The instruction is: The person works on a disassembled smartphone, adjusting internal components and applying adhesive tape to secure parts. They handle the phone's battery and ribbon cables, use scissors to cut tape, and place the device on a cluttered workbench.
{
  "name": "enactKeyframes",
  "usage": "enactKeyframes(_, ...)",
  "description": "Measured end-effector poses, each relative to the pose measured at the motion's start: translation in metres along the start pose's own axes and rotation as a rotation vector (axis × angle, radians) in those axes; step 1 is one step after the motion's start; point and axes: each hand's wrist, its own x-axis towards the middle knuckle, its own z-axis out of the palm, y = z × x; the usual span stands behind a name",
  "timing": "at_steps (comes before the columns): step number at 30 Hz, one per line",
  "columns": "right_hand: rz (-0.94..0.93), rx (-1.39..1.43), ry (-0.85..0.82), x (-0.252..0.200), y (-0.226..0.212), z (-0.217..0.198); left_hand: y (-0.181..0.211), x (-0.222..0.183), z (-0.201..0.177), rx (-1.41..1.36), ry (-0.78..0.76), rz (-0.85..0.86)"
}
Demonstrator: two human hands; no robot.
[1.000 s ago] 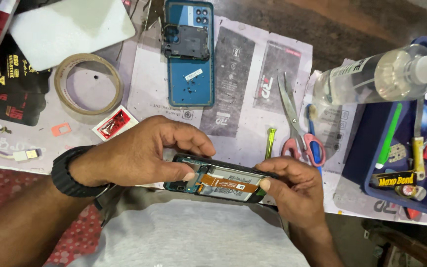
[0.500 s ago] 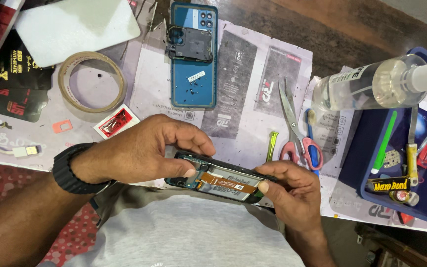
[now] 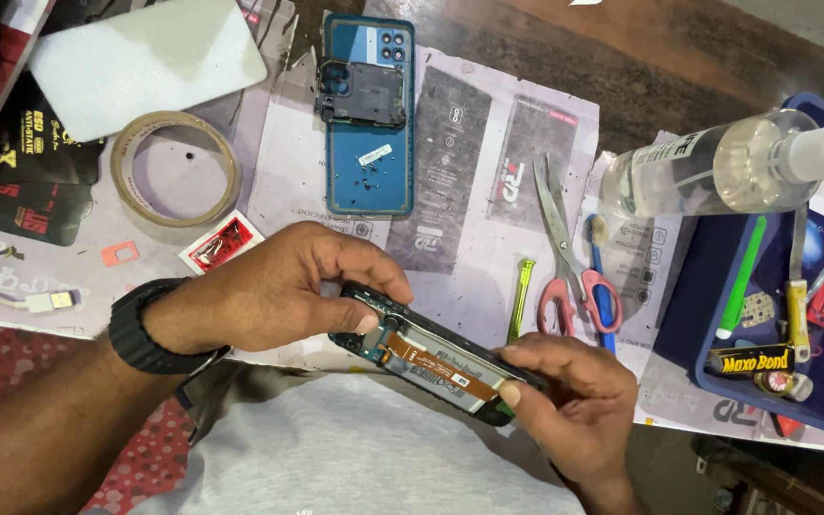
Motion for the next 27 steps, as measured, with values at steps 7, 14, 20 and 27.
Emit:
enactKeyframes(7, -0.024, -0.017, -0.014, 0.001, -0.004, 0.002, -0.003, 0.002, 0.0, -0.038, 0.008, 0.022)
enactKeyframes(14, -0.041, -0.006, -0.008, 0.007, 0.001, 0.005, -0.001, 0.002, 0.0, 0.078, 0.042, 0.022)
enactKeyframes(20, -0.051, 0.008, -0.009, 0.009, 0.003, 0.006, 0.006, 0.003, 0.006, 0.2, 0.069, 0.069)
enactKeyframes(27, -0.009, -0.059, 0.009, 0.014, 0.009, 0.007, 0.009, 0.004, 0.014, 0.394, 0.147, 0.265)
